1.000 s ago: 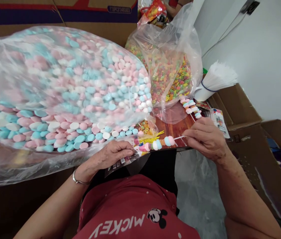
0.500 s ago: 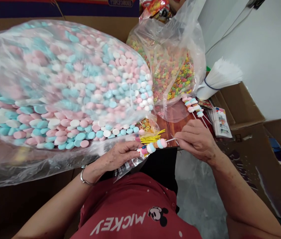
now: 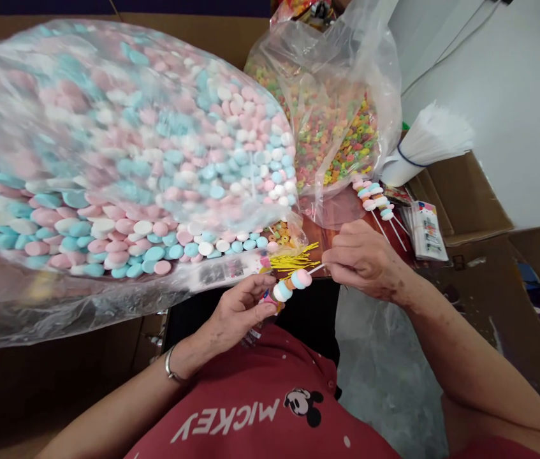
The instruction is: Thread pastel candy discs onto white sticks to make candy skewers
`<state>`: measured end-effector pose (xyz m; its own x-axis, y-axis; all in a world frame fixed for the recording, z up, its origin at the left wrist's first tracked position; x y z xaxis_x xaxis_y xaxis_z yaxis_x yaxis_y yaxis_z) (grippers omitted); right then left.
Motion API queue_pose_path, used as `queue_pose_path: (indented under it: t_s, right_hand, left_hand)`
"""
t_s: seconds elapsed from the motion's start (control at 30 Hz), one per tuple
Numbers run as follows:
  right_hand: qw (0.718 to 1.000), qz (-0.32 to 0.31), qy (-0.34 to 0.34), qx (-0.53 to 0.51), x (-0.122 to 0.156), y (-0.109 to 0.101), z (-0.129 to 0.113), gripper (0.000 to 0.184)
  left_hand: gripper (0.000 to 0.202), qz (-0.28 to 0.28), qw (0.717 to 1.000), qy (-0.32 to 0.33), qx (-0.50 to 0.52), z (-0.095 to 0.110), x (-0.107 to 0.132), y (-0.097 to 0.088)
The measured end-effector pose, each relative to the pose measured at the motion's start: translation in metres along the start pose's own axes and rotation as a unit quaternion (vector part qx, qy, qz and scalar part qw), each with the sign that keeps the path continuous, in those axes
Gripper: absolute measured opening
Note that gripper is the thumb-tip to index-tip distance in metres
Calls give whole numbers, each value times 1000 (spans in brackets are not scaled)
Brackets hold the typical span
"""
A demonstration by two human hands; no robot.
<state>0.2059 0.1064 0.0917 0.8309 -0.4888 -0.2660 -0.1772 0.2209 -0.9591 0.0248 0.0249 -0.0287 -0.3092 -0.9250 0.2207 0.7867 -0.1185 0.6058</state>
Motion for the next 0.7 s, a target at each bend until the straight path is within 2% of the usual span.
queue_pose_path:
  t_s: [0.1, 0.23, 0.37, 0.47, 0.6, 0.7]
  right_hand:
    - [1000, 4, -14, -9, -2, -2, 0, 24]
    - [999, -18, -37, -13, -5, 2, -5, 26]
    - [997, -51, -57, -14, -12, 6, -11, 27]
    - [993, -69, -81, -39, -17, 10, -18, 27]
    - [989, -91, -93, -66, -21, 20, -24, 31]
    - [990, -118, -60, -49, -21, 26, -24, 30]
  left_hand:
    - [26, 27, 999, -21, 33, -5, 8, -3]
    - [27, 77, 996, -39, 12, -12, 12, -12]
    - [34, 70, 993, -75, -59, -12, 14, -13]
    - [39, 57, 992, -91, -72, -9, 18, -8]
    - [43, 53, 991, -75, -100, -9, 22, -5]
    - [38, 42, 984, -13, -174, -7, 22, -7]
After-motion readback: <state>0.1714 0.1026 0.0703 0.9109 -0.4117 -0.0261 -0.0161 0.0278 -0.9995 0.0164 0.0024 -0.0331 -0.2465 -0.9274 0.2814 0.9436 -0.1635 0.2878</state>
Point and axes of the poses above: each hand's wrist, its own x-axis away from the middle knuckle, its own y-axis out of the palm, z = x × y, the point moved 5 cm from there along -x, towards the middle knuckle, and after that the axes turned 15 degrees about x, right-handed, at the moved point
